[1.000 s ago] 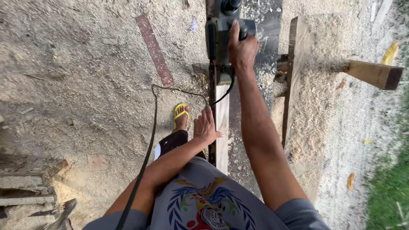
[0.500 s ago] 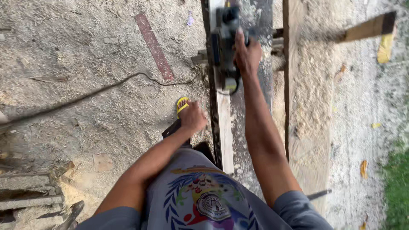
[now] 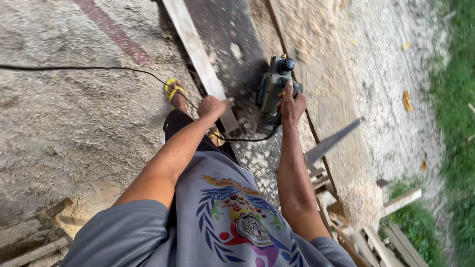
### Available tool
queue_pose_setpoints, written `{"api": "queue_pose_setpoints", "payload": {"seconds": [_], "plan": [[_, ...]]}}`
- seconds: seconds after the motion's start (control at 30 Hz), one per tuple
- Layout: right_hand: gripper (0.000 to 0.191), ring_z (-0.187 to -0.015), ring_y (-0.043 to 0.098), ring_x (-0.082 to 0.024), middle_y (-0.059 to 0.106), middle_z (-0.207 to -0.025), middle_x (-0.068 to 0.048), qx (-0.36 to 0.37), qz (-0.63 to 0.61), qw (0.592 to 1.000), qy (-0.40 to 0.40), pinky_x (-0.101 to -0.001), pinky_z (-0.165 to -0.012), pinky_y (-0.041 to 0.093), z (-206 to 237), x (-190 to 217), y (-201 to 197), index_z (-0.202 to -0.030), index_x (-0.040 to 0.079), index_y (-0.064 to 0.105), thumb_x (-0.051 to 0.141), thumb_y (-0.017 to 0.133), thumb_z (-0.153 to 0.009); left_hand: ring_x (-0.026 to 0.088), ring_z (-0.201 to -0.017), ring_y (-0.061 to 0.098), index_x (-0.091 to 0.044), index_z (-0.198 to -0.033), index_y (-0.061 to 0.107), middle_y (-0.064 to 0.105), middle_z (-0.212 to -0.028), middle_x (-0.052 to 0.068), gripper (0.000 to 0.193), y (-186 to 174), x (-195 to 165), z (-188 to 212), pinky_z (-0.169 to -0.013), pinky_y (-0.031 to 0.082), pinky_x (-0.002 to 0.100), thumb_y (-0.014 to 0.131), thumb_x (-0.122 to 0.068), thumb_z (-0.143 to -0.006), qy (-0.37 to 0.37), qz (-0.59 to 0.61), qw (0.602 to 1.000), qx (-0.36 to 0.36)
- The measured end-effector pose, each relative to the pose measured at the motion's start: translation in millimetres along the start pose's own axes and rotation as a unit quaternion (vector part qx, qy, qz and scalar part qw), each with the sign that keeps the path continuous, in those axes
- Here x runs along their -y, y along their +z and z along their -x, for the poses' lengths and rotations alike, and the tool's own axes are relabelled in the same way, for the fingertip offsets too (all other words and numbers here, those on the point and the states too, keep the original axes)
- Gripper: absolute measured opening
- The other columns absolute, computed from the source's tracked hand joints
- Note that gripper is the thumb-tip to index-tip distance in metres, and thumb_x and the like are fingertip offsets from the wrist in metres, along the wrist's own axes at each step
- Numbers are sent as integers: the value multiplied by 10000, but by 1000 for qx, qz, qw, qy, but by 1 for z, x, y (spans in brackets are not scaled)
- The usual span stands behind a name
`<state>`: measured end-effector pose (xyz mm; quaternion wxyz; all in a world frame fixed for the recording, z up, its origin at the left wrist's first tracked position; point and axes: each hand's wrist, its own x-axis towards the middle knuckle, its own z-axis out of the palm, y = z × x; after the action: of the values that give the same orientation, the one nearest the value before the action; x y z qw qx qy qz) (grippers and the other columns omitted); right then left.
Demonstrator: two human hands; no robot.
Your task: The person uses an electric planer to smooth a wooden plank, then marks it with a pencil. They move the plank to a workbench, measure and mark it, and retrieve a hammer and nails from a toolbox. The person positions the plank on a wooden frame and prepares to fasten it.
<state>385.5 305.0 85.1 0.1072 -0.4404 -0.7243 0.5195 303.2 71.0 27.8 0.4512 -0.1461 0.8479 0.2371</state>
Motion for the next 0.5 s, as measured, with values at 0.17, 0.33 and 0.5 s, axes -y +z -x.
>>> {"api": "queue_pose_setpoints", "payload": {"seconds": [0.17, 0.33, 0.5], "plan": [[422, -514, 644, -174, 661, -743, -102, -29, -194, 981, 11, -336, -453, 514, -3, -54, -61, -881, 39, 629, 432, 597, -1031, 352, -1007, 721, 21, -1097, 692, 724, -1121, 219, 725, 38, 9, 22, -829, 572, 450, 814, -597, -737, 21, 41, 993, -112], [418, -680, 667, -221, 653, -859, -78, -66, -151, 986, 13, -397, -627, 559, -3, -60, -75, -1095, 9, 626, 390, 720, -952, 353, -989, 679, 64, -1173, 565, 676, -1094, 236, 800, 42, 24, 51, -842, 550, 467, 767, -566, -723, 94, 208, 956, -184], [867, -1008, 576, -436, 530, -1128, -337, -270, 246, 909, -203, -533, -821, 549, 33, -28, -59, -1323, -99, 536, 470, 885, -769, 270, -865, 612, -3, -1163, 522, 591, -968, 142, 749, 55, 21, 82, -723, 514, 459, 677, -590, -724, 201, 501, 840, -48]]}}
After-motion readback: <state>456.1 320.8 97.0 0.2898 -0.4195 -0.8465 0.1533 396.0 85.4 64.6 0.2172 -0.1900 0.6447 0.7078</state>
